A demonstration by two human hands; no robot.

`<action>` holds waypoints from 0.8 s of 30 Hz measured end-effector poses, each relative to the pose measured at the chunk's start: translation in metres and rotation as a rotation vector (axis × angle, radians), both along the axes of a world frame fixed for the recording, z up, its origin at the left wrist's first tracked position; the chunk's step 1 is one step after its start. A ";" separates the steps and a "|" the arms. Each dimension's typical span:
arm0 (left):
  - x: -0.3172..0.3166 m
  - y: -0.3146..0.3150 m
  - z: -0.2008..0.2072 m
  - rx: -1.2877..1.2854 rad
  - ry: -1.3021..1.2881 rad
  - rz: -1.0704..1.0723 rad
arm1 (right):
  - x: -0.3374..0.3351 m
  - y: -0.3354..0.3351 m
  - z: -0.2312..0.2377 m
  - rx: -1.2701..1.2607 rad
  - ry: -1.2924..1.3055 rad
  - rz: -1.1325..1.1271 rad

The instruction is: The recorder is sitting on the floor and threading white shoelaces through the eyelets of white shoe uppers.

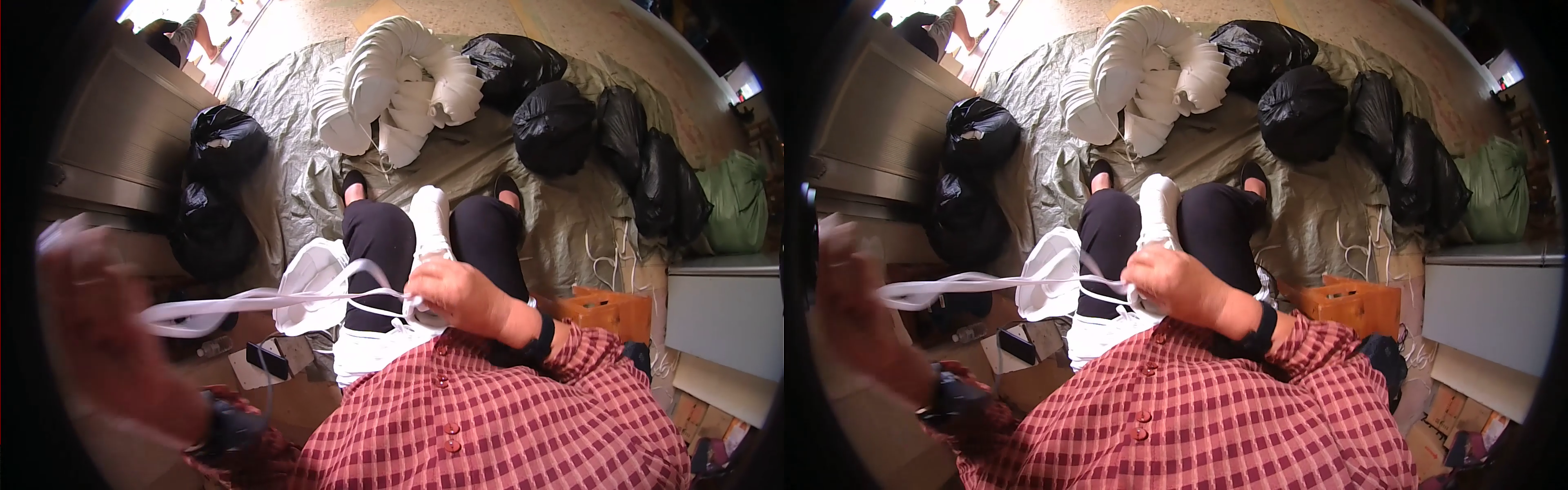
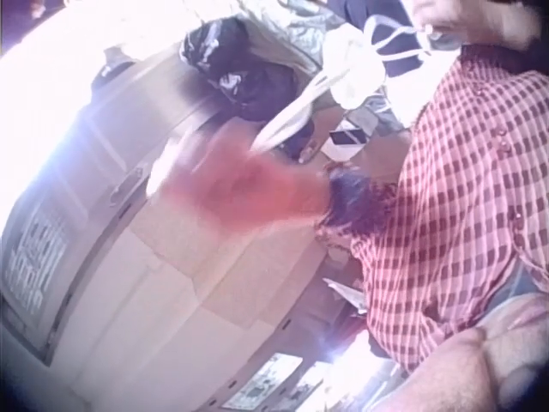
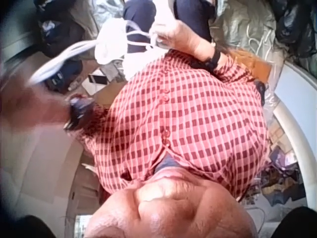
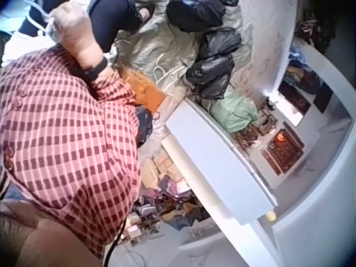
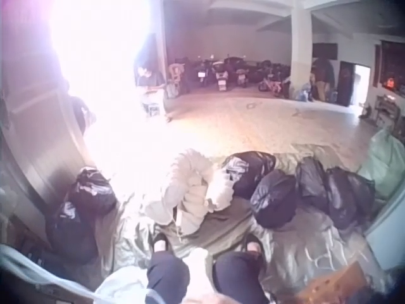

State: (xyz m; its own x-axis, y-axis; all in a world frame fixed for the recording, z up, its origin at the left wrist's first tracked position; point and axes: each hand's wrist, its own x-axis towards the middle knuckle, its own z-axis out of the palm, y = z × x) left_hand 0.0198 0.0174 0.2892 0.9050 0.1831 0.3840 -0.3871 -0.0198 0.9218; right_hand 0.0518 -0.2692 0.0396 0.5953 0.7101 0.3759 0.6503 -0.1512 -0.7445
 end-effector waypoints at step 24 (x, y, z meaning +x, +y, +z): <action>0.036 -0.108 -0.292 0.250 1.086 -0.291 | -0.035 -0.009 -0.011 -0.105 0.127 0.316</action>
State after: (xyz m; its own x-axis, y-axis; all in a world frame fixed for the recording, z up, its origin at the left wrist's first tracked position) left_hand 0.0560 -0.0905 -0.0025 0.7762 -0.0587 -0.6277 0.5885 -0.2897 0.7548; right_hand 0.0171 -0.2787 0.0289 0.3770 0.8976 0.2283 0.5808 -0.0371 -0.8132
